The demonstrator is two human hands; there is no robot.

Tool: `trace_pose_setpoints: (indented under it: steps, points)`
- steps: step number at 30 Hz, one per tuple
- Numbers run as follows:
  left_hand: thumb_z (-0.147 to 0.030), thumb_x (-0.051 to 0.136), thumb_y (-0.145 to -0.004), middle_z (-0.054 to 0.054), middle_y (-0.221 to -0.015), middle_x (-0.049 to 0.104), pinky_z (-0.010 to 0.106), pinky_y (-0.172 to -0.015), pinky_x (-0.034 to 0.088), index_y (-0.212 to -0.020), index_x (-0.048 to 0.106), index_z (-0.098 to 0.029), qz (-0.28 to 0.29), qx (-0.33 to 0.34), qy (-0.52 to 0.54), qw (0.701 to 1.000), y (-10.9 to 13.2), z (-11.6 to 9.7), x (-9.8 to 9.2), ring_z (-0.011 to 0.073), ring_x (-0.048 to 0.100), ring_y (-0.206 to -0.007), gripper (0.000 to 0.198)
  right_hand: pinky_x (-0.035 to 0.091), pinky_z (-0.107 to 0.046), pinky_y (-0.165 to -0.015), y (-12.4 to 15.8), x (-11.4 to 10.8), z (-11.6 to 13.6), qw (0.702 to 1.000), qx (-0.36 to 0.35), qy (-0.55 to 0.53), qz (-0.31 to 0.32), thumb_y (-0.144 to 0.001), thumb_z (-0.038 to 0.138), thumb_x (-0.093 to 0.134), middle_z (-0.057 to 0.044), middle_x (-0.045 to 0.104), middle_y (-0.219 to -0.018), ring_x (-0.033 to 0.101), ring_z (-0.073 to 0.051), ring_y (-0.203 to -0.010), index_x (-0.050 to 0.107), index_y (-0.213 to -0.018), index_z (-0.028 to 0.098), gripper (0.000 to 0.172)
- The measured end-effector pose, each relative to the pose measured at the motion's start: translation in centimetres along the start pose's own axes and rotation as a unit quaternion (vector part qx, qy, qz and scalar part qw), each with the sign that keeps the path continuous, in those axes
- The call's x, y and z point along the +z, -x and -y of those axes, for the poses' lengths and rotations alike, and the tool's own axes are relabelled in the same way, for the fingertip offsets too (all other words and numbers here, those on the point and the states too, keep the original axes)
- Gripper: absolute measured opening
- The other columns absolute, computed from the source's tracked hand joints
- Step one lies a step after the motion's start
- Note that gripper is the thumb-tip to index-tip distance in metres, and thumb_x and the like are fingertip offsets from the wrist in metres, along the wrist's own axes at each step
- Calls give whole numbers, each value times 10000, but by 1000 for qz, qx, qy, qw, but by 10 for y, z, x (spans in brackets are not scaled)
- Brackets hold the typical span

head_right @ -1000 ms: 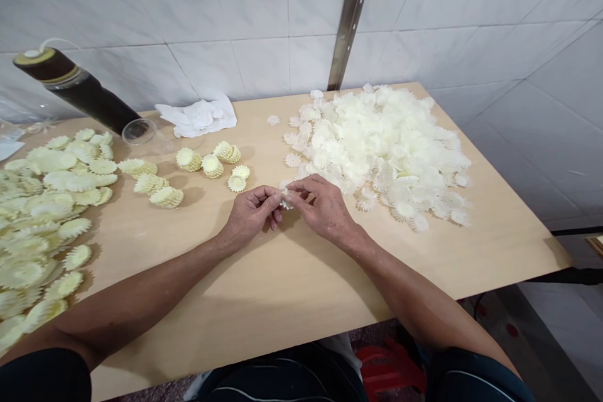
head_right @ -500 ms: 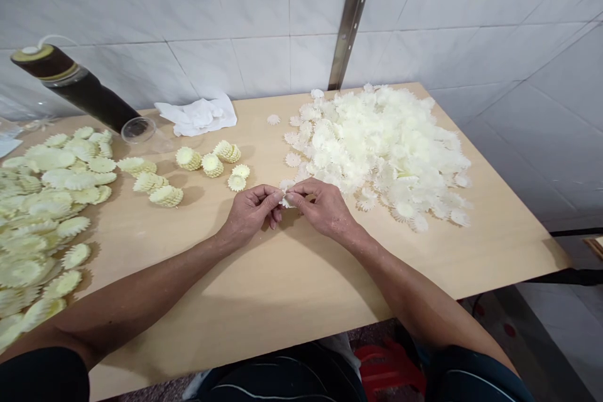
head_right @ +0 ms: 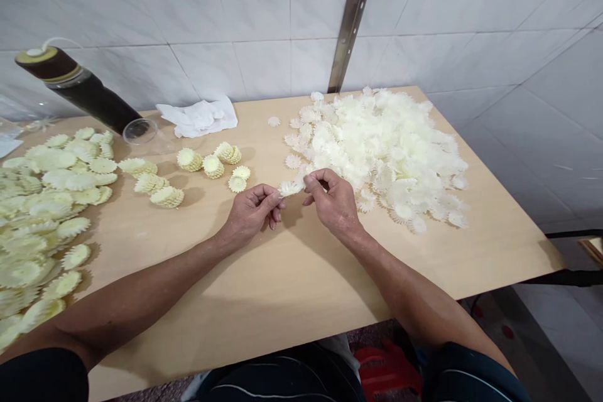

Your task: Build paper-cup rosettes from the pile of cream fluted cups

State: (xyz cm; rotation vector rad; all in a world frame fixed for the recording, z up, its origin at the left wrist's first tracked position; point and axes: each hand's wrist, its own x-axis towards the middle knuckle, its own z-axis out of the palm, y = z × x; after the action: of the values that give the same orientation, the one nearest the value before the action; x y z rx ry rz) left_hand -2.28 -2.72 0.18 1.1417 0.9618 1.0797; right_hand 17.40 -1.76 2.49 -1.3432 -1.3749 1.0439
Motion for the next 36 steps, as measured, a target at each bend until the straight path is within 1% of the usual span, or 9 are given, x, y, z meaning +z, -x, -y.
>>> trace_pose_setpoints:
  steps: [4,7,9,11,17,20,25,30,36]
  points:
    - [-637,803,-862,7,-597,660,219,-442,522,-815,657,-158,-16,16,11,1000,-2,4,-1,102,590,-466,502,615,-325,-615,-2,-5,4,998,-28,-30,-38,-958,603,706,-24,674,-851,702,-170,-672,659,-923,210,398]
    - [-632,811,-853,3,-577,657,219,-440,515,-798,636,-163,-36,16,18,999,-5,4,-2,99,581,-447,504,648,-322,-613,-14,-27,7,981,-113,-25,-159,-1001,556,656,-44,672,-920,708,-196,-828,634,-937,232,331]
    - [-624,807,-858,6,-581,667,225,-446,522,-809,646,-159,-36,13,16,999,-4,3,-2,103,587,-444,495,659,-332,-615,-23,-45,7,959,-160,21,-233,-1010,511,646,-37,662,-906,706,-202,-844,635,-990,234,277]
    - [-613,797,-870,8,-585,671,228,-452,528,-839,671,-151,-36,13,7,999,-3,2,-2,107,595,-447,480,653,-337,-602,-31,-60,5,948,-179,108,-239,-999,435,659,-44,682,-925,704,-203,-818,668,-1054,231,211]
    - [-573,794,-886,8,-603,679,217,-451,507,-884,715,-144,-48,14,-30,998,3,-3,1,105,602,-463,436,611,-433,-739,-30,-74,4,890,-220,364,-167,-968,310,648,-155,653,-1417,697,-219,-839,776,-1119,236,211]
    - [-590,791,-886,8,-600,679,213,-439,491,-902,719,-143,-41,16,-36,998,4,-2,1,106,599,-460,453,562,-392,-680,-18,-60,15,919,-197,315,-129,-1019,397,626,-136,738,-1242,649,-185,-700,791,-1120,243,248]
    - [-585,753,-932,1,-609,677,210,-451,495,-956,740,-151,-29,32,-60,997,6,2,0,104,603,-478,435,449,-322,-567,0,-21,17,967,-87,214,108,-944,570,726,-39,733,-749,587,-177,-592,810,-1077,223,381]
    - [-559,726,-968,-4,-625,679,205,-469,501,-1002,751,-155,-21,37,-78,996,7,7,-2,96,599,-480,406,435,-313,-610,2,-5,4,977,-58,168,114,-945,574,718,-39,747,-795,597,-177,-666,786,-851,220,372]
    - [-551,705,-985,-5,-642,678,203,-486,518,-1046,739,-157,-5,19,-87,996,6,9,-2,103,620,-503,400,408,-310,-669,0,-6,1,957,-125,220,145,-1021,387,613,-34,695,-791,595,-181,-722,683,-811,210,283]
